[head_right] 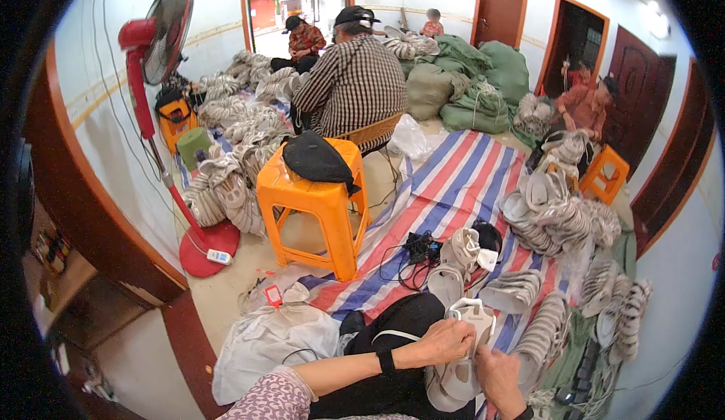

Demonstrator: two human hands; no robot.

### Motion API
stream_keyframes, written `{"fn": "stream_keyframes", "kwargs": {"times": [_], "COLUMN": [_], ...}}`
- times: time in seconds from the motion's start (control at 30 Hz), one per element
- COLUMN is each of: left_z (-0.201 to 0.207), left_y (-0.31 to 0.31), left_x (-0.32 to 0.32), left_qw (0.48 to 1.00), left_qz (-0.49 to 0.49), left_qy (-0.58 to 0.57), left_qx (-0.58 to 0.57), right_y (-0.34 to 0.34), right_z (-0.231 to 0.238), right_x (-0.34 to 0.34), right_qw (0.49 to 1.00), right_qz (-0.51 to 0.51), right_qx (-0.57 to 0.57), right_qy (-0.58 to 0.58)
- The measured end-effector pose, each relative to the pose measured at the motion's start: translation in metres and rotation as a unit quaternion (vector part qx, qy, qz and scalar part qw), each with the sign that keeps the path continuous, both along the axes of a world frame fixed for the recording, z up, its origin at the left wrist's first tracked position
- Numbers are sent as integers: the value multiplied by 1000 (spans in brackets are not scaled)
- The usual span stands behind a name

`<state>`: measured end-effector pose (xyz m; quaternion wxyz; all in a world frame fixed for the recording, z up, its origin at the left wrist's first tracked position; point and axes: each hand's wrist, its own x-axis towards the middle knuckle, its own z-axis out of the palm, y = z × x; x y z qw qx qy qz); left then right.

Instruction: Lacing a beige and white athletic shoe in a manufacturing or assembly setting.

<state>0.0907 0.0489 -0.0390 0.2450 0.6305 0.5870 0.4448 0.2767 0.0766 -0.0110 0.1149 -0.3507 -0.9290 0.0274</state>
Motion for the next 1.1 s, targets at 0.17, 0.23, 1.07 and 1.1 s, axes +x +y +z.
{"fn": "stream_keyframes", "kwargs": {"times": [0.17,0.23,1.07,1.1], "left_z": [-20,-29,-14,-15], "left_y": [2,3,-1,-1], "left_x": [-4,0,-5,-3], "left_qw": [999,999,997,996], "left_qz": [-26,-26,-65,-67], "left_qy": [13,4,29,30], "left_qx": [-42,-37,-40,-41], "right_y": [43,56,97,87], "right_z": [2,26,-40,-35], "right_x": [1,-17,3,1], "right_qw": [968,894,922,928], "right_qz": [28,-72,-90,-118], "right_qx": [-190,-398,-298,-274], "right_qy": [-162,-192,-228,-223]}}
